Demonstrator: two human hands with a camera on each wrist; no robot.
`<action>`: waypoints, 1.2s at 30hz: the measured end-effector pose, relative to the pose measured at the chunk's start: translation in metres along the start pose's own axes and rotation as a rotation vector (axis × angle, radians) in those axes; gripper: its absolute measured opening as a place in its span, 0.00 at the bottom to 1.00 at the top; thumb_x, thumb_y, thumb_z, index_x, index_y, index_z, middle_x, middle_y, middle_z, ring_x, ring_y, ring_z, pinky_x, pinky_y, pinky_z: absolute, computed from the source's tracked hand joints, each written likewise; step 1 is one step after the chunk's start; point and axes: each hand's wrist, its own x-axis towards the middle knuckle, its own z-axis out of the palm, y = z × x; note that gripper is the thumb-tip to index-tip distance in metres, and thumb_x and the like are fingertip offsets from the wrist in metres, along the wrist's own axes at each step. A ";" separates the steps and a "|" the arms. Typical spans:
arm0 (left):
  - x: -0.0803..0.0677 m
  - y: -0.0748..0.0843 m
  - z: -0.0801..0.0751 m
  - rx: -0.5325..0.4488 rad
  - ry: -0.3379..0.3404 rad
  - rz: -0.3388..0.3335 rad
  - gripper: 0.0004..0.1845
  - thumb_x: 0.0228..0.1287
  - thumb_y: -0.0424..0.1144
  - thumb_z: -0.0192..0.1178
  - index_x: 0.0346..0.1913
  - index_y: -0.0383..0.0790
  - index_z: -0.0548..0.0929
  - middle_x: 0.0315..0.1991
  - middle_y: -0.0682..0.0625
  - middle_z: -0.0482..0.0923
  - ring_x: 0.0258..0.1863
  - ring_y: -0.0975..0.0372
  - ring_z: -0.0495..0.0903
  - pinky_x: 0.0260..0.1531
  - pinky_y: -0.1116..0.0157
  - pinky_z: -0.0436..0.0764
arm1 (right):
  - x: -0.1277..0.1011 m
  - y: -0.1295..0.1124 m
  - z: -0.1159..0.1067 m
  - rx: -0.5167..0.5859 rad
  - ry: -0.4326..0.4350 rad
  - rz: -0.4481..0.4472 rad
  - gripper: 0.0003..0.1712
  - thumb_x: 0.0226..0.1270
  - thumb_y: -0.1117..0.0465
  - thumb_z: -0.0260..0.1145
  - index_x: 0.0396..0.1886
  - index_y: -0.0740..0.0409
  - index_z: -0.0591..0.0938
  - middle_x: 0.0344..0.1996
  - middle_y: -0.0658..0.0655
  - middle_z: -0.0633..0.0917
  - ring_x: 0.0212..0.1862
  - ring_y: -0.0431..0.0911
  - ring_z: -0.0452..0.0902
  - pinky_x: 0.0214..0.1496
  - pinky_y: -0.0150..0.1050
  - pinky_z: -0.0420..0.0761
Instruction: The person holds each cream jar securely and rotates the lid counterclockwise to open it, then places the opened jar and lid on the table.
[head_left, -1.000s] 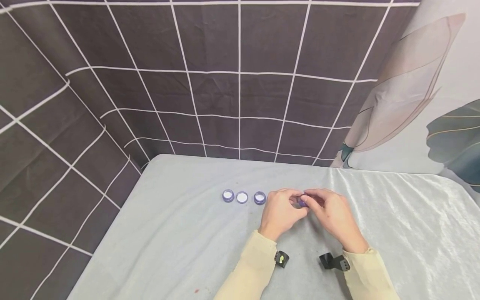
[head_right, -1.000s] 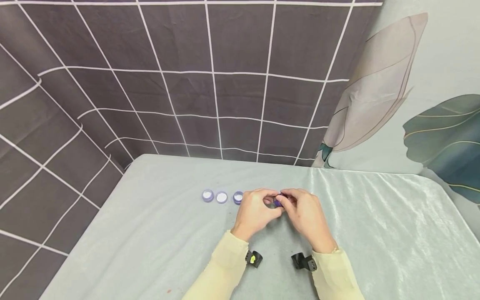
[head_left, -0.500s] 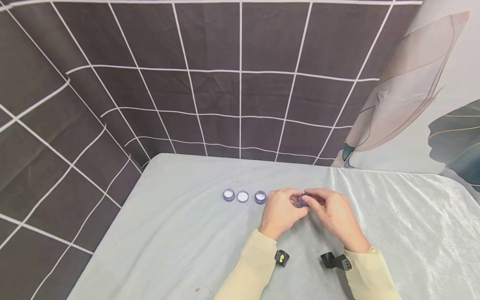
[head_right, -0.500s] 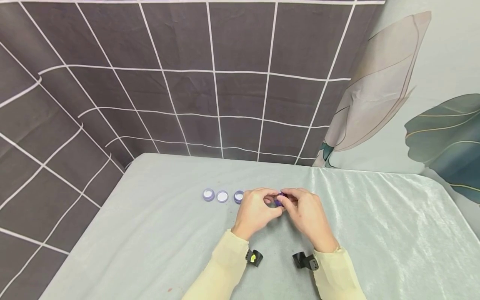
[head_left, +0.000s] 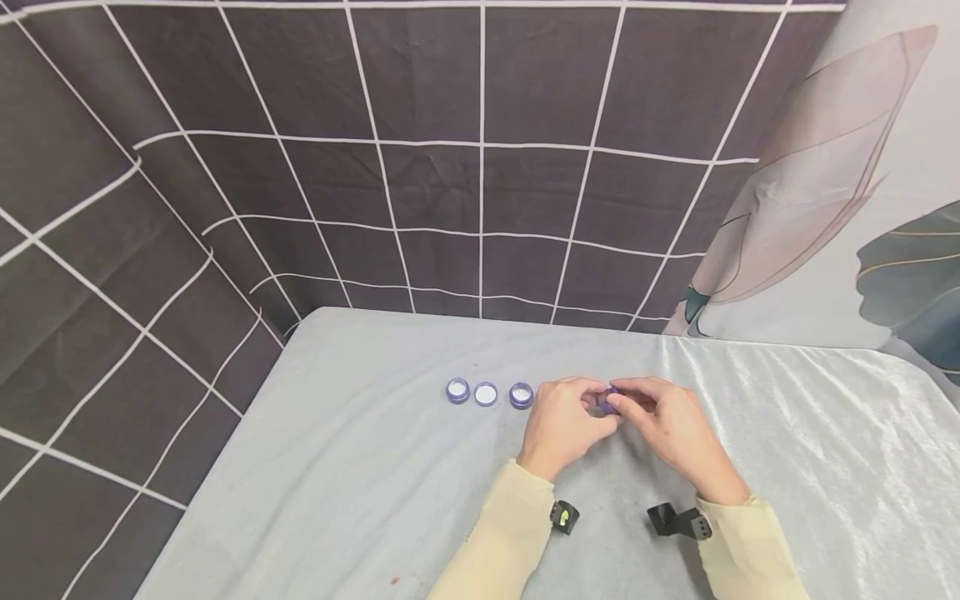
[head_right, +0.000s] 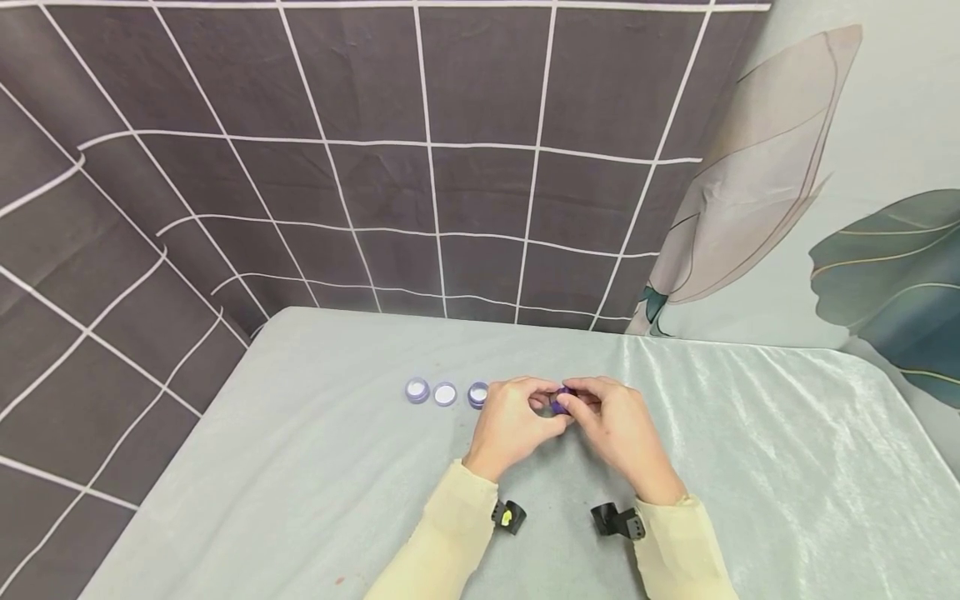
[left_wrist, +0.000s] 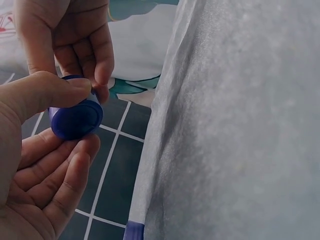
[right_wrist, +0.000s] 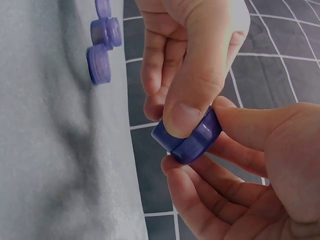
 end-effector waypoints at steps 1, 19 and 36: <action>0.000 0.000 0.001 -0.003 0.001 0.002 0.15 0.49 0.46 0.76 0.42 0.47 0.91 0.34 0.58 0.88 0.30 0.76 0.81 0.33 0.83 0.73 | 0.000 0.001 -0.001 0.005 -0.009 0.002 0.14 0.66 0.59 0.72 0.47 0.62 0.88 0.44 0.62 0.88 0.41 0.52 0.87 0.43 0.44 0.84; -0.001 0.000 0.000 -0.025 -0.016 -0.019 0.16 0.49 0.46 0.76 0.42 0.46 0.91 0.36 0.58 0.88 0.30 0.77 0.81 0.33 0.82 0.74 | 0.000 0.004 -0.002 -0.012 -0.026 -0.027 0.14 0.64 0.60 0.73 0.47 0.61 0.88 0.44 0.60 0.89 0.40 0.52 0.88 0.42 0.46 0.85; 0.001 -0.001 0.000 -0.019 -0.048 -0.037 0.16 0.50 0.47 0.76 0.43 0.47 0.91 0.36 0.58 0.89 0.30 0.77 0.81 0.33 0.84 0.72 | 0.000 0.008 0.000 -0.016 -0.010 -0.076 0.13 0.63 0.62 0.73 0.46 0.60 0.88 0.41 0.56 0.89 0.39 0.51 0.88 0.40 0.41 0.85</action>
